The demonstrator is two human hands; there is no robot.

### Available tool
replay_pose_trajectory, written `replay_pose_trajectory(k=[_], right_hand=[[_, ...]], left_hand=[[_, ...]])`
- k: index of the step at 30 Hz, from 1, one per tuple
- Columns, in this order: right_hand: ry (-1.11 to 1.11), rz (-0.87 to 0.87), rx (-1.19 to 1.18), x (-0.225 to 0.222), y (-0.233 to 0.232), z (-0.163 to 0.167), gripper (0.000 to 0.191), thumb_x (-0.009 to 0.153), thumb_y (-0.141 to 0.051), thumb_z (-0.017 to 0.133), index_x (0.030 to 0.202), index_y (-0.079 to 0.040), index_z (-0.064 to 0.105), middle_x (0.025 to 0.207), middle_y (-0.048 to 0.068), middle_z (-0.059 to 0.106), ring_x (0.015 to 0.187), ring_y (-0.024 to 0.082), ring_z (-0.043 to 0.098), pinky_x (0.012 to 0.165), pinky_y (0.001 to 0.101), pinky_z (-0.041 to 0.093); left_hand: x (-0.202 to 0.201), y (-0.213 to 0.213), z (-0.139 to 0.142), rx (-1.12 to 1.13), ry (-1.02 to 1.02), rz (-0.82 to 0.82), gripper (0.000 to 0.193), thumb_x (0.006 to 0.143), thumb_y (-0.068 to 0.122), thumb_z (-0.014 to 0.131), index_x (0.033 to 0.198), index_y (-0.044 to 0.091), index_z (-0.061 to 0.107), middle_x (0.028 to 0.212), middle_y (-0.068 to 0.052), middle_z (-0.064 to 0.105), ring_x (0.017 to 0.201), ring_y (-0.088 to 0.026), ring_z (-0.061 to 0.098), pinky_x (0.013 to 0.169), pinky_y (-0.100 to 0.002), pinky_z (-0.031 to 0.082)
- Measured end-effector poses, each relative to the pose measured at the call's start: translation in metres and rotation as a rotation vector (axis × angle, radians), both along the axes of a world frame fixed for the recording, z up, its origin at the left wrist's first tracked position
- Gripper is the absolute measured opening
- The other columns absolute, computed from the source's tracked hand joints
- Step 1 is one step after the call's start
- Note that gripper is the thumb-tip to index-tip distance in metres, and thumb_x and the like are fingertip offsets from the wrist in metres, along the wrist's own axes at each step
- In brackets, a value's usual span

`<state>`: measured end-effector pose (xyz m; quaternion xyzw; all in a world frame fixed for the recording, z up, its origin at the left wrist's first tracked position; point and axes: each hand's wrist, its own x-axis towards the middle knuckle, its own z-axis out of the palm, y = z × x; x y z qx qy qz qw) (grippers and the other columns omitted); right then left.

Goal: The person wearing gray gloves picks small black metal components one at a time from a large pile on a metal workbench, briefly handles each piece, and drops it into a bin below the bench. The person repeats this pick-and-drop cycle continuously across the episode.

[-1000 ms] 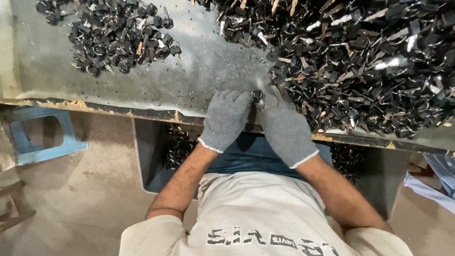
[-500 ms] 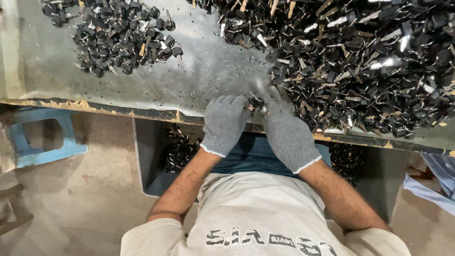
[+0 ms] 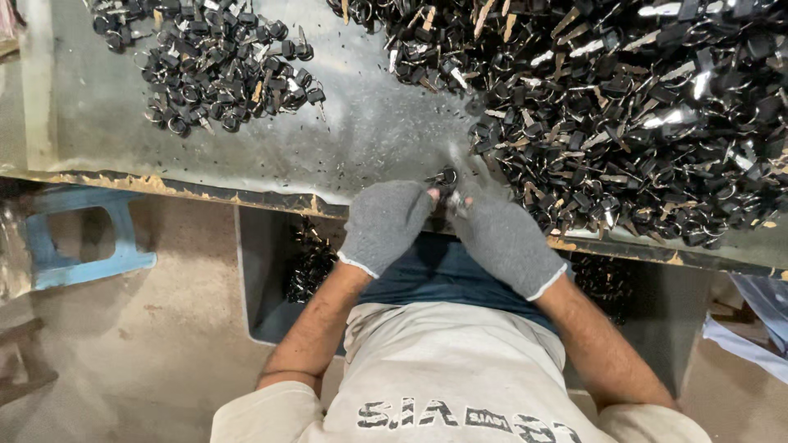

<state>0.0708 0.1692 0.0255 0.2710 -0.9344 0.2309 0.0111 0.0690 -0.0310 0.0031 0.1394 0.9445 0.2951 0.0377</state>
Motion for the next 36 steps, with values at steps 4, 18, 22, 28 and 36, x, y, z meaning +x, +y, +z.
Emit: replay_pose_trajectory(k=[4,18,22,28,36], right_hand=[[-0.418,-0.062,0.278,0.016,-0.022,0.007,0.063,0.088,-0.025,0.071,0.135,0.011,0.049,0.119,0.032,0.063,0.100,0.045,0.068,0.089,0.0533,0.055],[-0.173,-0.233,-0.017,0.004,-0.012,-0.008,0.054,0.092,-0.021,0.066,0.136,0.006,0.051,0.133,0.032,0.060,0.098,0.045,0.070,0.076,0.0486,0.060],[-0.290,-0.321,0.236,-0.001,-0.017,-0.022,0.037,0.104,-0.018,0.058,0.133,0.003,0.052,0.134,0.028,0.062,0.102,0.041,0.070,0.079,0.0483,0.059],[-0.238,-0.234,0.077,0.004,-0.010,-0.020,0.047,0.096,-0.017,0.059,0.138,0.004,0.051,0.137,0.033,0.059,0.095,0.042,0.070,0.071,0.0480,0.059],[-0.199,-0.204,0.039,-0.003,-0.007,-0.012,0.054,0.095,-0.020,0.062,0.140,0.007,0.050,0.131,0.033,0.061,0.089,0.041,0.072,0.070,0.0456,0.061]], left_hand=[[-0.027,0.008,0.001,0.129,0.280,-0.037,0.032,0.086,0.022,0.071,0.113,0.006,0.067,0.100,-0.015,0.068,0.091,-0.040,0.065,0.079,-0.049,0.050],[-0.020,0.006,-0.018,0.081,0.202,-0.071,0.022,0.082,0.019,0.074,0.102,0.012,0.068,0.098,-0.009,0.071,0.095,-0.033,0.067,0.084,-0.048,0.049],[-0.019,0.007,-0.019,0.061,0.233,-0.081,0.023,0.083,0.016,0.073,0.103,0.010,0.067,0.097,-0.011,0.068,0.096,-0.034,0.066,0.085,-0.048,0.049],[-0.018,0.004,-0.021,0.103,0.169,-0.059,0.022,0.082,0.017,0.074,0.102,0.011,0.066,0.096,-0.009,0.067,0.094,-0.033,0.065,0.082,-0.048,0.048],[-0.022,0.003,-0.022,0.068,0.211,-0.113,0.023,0.082,0.014,0.072,0.103,0.009,0.064,0.095,-0.012,0.065,0.095,-0.035,0.063,0.084,-0.049,0.047]])
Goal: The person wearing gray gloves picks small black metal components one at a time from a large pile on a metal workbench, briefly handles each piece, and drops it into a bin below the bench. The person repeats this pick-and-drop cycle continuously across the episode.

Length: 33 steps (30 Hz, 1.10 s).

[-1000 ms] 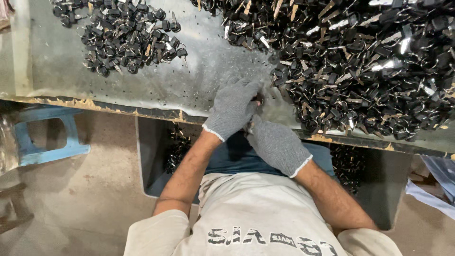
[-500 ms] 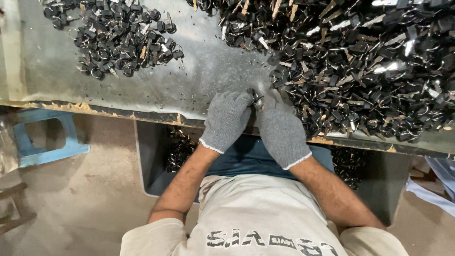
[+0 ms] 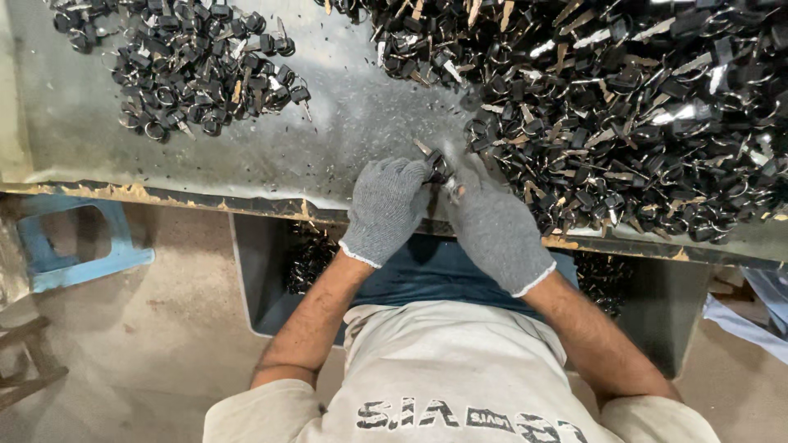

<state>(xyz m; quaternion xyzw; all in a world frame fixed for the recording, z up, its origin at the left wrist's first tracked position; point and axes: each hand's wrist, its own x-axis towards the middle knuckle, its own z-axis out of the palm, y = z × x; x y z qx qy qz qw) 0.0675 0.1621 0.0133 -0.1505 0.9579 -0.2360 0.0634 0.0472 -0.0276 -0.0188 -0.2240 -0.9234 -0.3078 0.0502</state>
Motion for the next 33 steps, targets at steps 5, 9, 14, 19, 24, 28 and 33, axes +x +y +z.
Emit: replay_pose_trajectory(k=[5,9,14,19,24,28,33], right_hand=[[0.034,-0.031,0.143,0.006,-0.008,-0.007,0.042,0.102,-0.018,0.060,0.133,0.008,0.052,0.131,0.032,0.064,0.091,0.041,0.073,0.065,0.0443,0.061],[0.101,-0.023,0.292,0.009,-0.013,-0.008,0.043,0.100,-0.015,0.059,0.135,0.008,0.051,0.129,0.031,0.065,0.090,0.039,0.073,0.073,0.0455,0.061],[0.077,0.065,-0.015,-0.001,0.010,0.002,0.059,0.094,-0.015,0.058,0.146,0.009,0.045,0.115,0.029,0.067,0.096,0.043,0.073,0.079,0.0446,0.061],[0.117,0.008,0.024,0.001,-0.001,0.004,0.040,0.097,-0.015,0.060,0.129,0.009,0.053,0.120,0.033,0.068,0.078,0.040,0.073,0.062,0.0460,0.060],[-0.074,0.005,0.151,-0.008,-0.007,0.003,0.024,0.101,-0.018,0.058,0.113,0.003,0.055,0.095,0.023,0.069,0.073,0.038,0.073,0.058,0.0469,0.059],[-0.025,0.018,0.130,-0.012,0.001,0.003,0.027,0.100,-0.018,0.059,0.115,0.004,0.055,0.095,0.024,0.068,0.066,0.038,0.071,0.054,0.0478,0.058],[0.107,-0.027,0.079,0.001,-0.007,-0.005,0.036,0.097,-0.016,0.058,0.123,0.008,0.054,0.103,0.027,0.069,0.067,0.038,0.072,0.053,0.0463,0.057]], left_hand=[[0.004,0.002,-0.003,-0.028,0.061,-0.024,0.023,0.087,0.012,0.070,0.109,0.007,0.063,0.098,-0.013,0.064,0.097,-0.034,0.063,0.088,-0.047,0.048],[0.004,0.005,-0.001,-0.112,0.077,-0.056,0.022,0.089,0.011,0.069,0.109,0.007,0.063,0.098,-0.013,0.065,0.097,-0.033,0.063,0.089,-0.048,0.048],[0.000,0.004,0.002,-0.017,0.038,0.017,0.024,0.085,0.014,0.069,0.106,0.006,0.063,0.097,-0.013,0.065,0.096,-0.034,0.063,0.085,-0.048,0.047],[0.004,0.003,-0.003,-0.022,0.056,-0.013,0.020,0.088,0.013,0.070,0.105,0.008,0.063,0.095,-0.012,0.064,0.095,-0.034,0.063,0.086,-0.048,0.047],[0.004,0.006,-0.001,-0.033,0.115,-0.009,0.022,0.088,0.012,0.070,0.108,0.007,0.063,0.095,-0.012,0.063,0.095,-0.033,0.063,0.087,-0.047,0.047],[0.002,0.004,0.001,-0.036,0.087,-0.009,0.020,0.088,0.014,0.072,0.104,0.008,0.062,0.093,-0.011,0.063,0.093,-0.033,0.063,0.084,-0.047,0.047],[0.005,0.002,-0.010,-0.009,0.108,-0.020,0.021,0.087,0.013,0.071,0.105,0.008,0.062,0.093,-0.011,0.063,0.092,-0.032,0.062,0.085,-0.047,0.048]])
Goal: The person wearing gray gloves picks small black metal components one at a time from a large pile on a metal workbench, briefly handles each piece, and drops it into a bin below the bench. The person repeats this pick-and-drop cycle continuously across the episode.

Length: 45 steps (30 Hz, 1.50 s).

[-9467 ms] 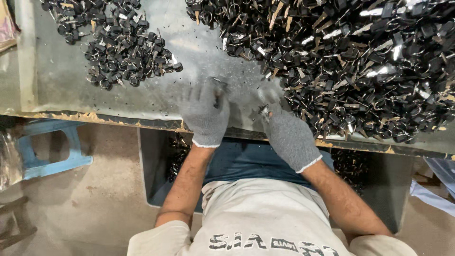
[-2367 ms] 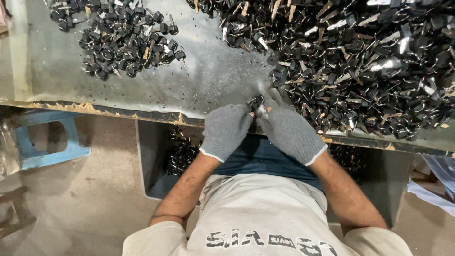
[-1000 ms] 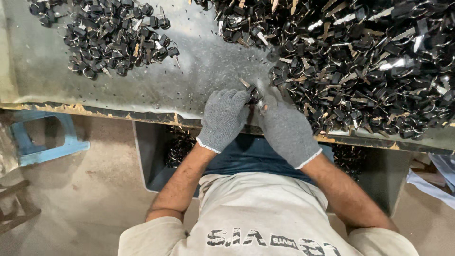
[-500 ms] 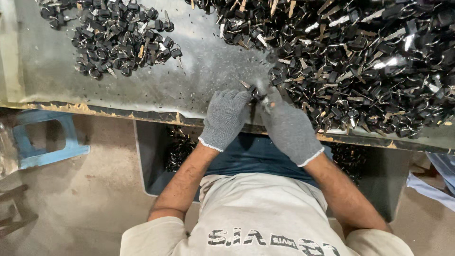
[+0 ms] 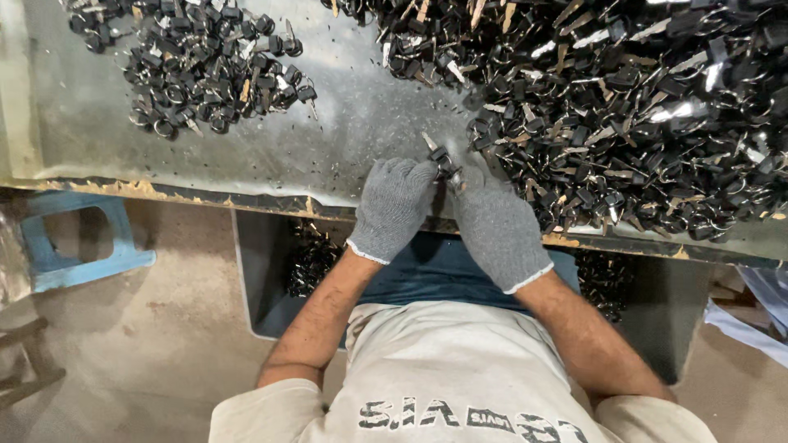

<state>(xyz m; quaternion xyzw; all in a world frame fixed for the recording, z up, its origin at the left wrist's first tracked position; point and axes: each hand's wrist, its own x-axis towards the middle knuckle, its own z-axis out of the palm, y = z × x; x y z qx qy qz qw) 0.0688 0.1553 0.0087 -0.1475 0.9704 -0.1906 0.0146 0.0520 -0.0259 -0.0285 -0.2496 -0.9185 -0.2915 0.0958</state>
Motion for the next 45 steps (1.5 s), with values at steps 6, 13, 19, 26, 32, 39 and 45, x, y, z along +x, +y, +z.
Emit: replay_pose_trajectory(k=[6,13,19,26,32,39,45], right_hand=[[-0.270,0.010,0.125,-0.009,0.001,0.003,0.025,0.103,-0.017,0.056,0.118,0.003,0.057,0.096,0.024,0.071,0.078,0.038,0.073,0.065,0.0478,0.059],[0.309,0.151,0.173,0.007,-0.004,0.010,0.037,0.091,-0.013,0.059,0.120,0.010,0.055,0.116,0.033,0.071,0.084,0.040,0.073,0.070,0.0464,0.060],[0.056,0.243,-0.042,-0.015,0.001,0.010,0.033,0.091,-0.018,0.062,0.111,0.007,0.056,0.098,0.028,0.066,0.107,0.050,0.067,0.097,0.0485,0.055],[-0.021,0.095,-0.145,-0.007,0.004,0.021,0.049,0.089,-0.015,0.062,0.130,0.011,0.052,0.114,0.031,0.065,0.105,0.045,0.067,0.095,0.0476,0.055],[-0.332,0.023,0.086,0.009,0.005,0.024,0.060,0.098,-0.017,0.060,0.151,0.003,0.041,0.145,0.027,0.055,0.107,0.040,0.067,0.079,0.0461,0.059],[-0.065,0.218,0.124,-0.002,0.008,0.002,0.035,0.096,-0.023,0.064,0.123,-0.003,0.059,0.128,0.025,0.063,0.124,0.043,0.061,0.104,0.0490,0.054],[-0.105,0.087,0.027,-0.003,0.015,0.004,0.043,0.096,-0.013,0.058,0.131,0.011,0.057,0.125,0.032,0.066,0.115,0.040,0.064,0.090,0.0447,0.059]], left_hand=[[0.000,0.000,-0.003,-0.027,0.064,-0.013,0.029,0.087,0.012,0.072,0.113,0.006,0.062,0.098,-0.013,0.064,0.097,-0.032,0.063,0.090,-0.046,0.050],[0.005,0.003,0.000,0.069,0.053,0.073,0.039,0.081,0.007,0.069,0.119,0.003,0.061,0.102,-0.015,0.065,0.100,-0.035,0.063,0.091,-0.048,0.049],[0.013,0.007,0.004,0.049,-0.016,0.067,0.043,0.085,0.004,0.067,0.128,0.002,0.060,0.100,-0.014,0.065,0.098,-0.034,0.063,0.090,-0.048,0.048],[0.015,0.005,0.013,-0.070,0.034,0.132,0.035,0.083,0.016,0.072,0.115,0.005,0.062,0.093,-0.014,0.064,0.091,-0.034,0.063,0.080,-0.048,0.047],[0.013,0.006,0.015,0.024,-0.043,0.165,0.020,0.084,0.020,0.074,0.098,0.010,0.064,0.091,-0.010,0.066,0.087,-0.032,0.064,0.078,-0.047,0.048],[0.013,0.005,0.016,-0.002,-0.081,0.104,0.019,0.080,0.016,0.073,0.097,0.009,0.066,0.089,-0.010,0.067,0.087,-0.032,0.065,0.078,-0.047,0.048],[0.012,0.006,0.017,0.003,-0.116,0.147,0.015,0.086,0.021,0.075,0.091,0.012,0.065,0.086,-0.009,0.068,0.084,-0.033,0.066,0.075,-0.047,0.047]])
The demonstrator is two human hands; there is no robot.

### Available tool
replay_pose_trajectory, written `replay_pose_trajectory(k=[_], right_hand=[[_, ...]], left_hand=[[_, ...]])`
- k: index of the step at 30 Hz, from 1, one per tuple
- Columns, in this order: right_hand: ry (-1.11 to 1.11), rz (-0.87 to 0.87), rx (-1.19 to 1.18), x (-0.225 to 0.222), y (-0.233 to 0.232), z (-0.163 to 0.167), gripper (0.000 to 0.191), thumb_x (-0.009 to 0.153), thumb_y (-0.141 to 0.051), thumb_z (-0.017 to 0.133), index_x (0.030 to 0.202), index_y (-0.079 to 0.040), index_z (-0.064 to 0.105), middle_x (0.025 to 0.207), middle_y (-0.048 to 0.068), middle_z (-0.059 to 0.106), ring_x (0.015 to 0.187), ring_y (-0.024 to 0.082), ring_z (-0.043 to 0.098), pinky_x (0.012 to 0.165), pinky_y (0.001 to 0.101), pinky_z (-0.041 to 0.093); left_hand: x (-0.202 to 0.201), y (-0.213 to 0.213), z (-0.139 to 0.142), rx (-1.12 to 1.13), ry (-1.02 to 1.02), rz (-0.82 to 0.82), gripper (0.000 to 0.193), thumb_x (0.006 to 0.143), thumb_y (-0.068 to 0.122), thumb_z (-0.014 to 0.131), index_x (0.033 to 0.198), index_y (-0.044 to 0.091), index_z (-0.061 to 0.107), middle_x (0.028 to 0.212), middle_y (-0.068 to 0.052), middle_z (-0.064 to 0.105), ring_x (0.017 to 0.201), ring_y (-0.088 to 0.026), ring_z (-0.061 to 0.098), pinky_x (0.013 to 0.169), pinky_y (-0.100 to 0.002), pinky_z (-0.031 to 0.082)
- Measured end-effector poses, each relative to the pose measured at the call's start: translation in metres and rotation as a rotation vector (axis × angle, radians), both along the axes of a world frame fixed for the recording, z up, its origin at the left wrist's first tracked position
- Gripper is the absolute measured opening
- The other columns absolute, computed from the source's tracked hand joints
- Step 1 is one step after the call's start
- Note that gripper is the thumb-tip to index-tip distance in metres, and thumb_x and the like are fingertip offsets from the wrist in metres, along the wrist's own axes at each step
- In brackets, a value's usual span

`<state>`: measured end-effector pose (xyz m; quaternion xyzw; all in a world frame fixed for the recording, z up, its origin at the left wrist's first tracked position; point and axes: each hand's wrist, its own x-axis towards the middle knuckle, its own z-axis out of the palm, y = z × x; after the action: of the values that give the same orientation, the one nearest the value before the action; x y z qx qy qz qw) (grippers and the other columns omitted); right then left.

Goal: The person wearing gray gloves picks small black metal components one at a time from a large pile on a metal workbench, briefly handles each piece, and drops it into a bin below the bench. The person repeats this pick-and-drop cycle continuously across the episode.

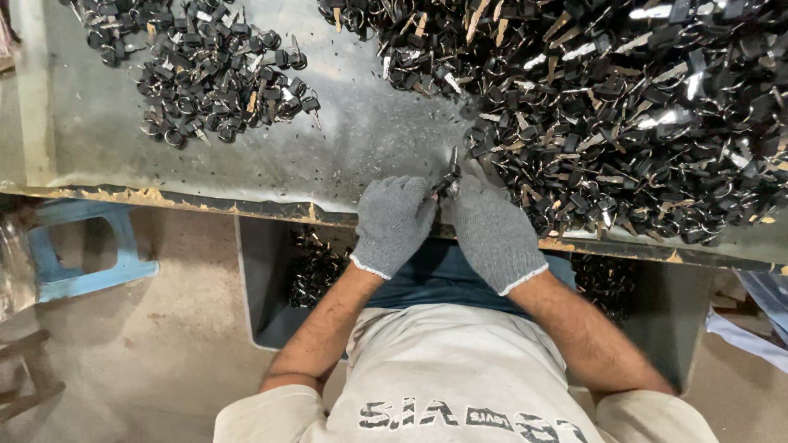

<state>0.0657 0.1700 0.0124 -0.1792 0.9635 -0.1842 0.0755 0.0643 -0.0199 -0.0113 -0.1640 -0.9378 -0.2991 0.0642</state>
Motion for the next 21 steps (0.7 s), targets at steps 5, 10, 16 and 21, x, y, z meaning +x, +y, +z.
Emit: replay_pose_trajectory(k=[5,10,16,21], right_hand=[[-0.238,-0.060,0.064,0.001,-0.001,0.007,0.052,0.098,-0.027,0.060,0.136,0.007,0.052,0.131,0.029,0.063,0.114,0.038,0.066,0.082,0.0440,0.060],[0.164,0.162,0.225,0.002,-0.005,0.003,0.035,0.090,-0.019,0.062,0.117,0.004,0.059,0.125,0.027,0.064,0.135,0.039,0.057,0.110,0.0496,0.057],[-0.354,-0.112,0.140,0.004,0.001,0.009,0.043,0.104,-0.026,0.058,0.132,0.005,0.052,0.093,0.028,0.073,0.088,0.040,0.075,0.076,0.0495,0.061],[-0.181,-0.269,-0.003,0.014,0.004,0.016,0.036,0.100,-0.024,0.062,0.124,0.001,0.054,0.091,0.026,0.071,0.076,0.045,0.072,0.065,0.0535,0.058]], left_hand=[[-0.024,-0.019,0.015,-0.002,0.259,0.355,0.013,0.091,0.016,0.076,0.099,0.010,0.068,0.088,-0.007,0.071,0.082,-0.023,0.067,0.078,-0.042,0.050],[-0.052,0.016,0.026,-0.015,0.297,0.102,0.033,0.085,0.019,0.074,0.118,0.011,0.070,0.104,-0.012,0.071,0.097,-0.030,0.067,0.085,-0.046,0.051],[-0.073,0.031,0.018,0.006,-0.043,-0.235,0.033,0.081,0.019,0.074,0.114,0.020,0.073,0.110,-0.012,0.067,0.105,-0.035,0.064,0.085,-0.049,0.051],[-0.041,0.003,0.007,-0.108,0.043,-0.158,0.038,0.081,0.019,0.073,0.118,0.020,0.072,0.103,-0.011,0.066,0.102,-0.035,0.064,0.087,-0.050,0.050]])
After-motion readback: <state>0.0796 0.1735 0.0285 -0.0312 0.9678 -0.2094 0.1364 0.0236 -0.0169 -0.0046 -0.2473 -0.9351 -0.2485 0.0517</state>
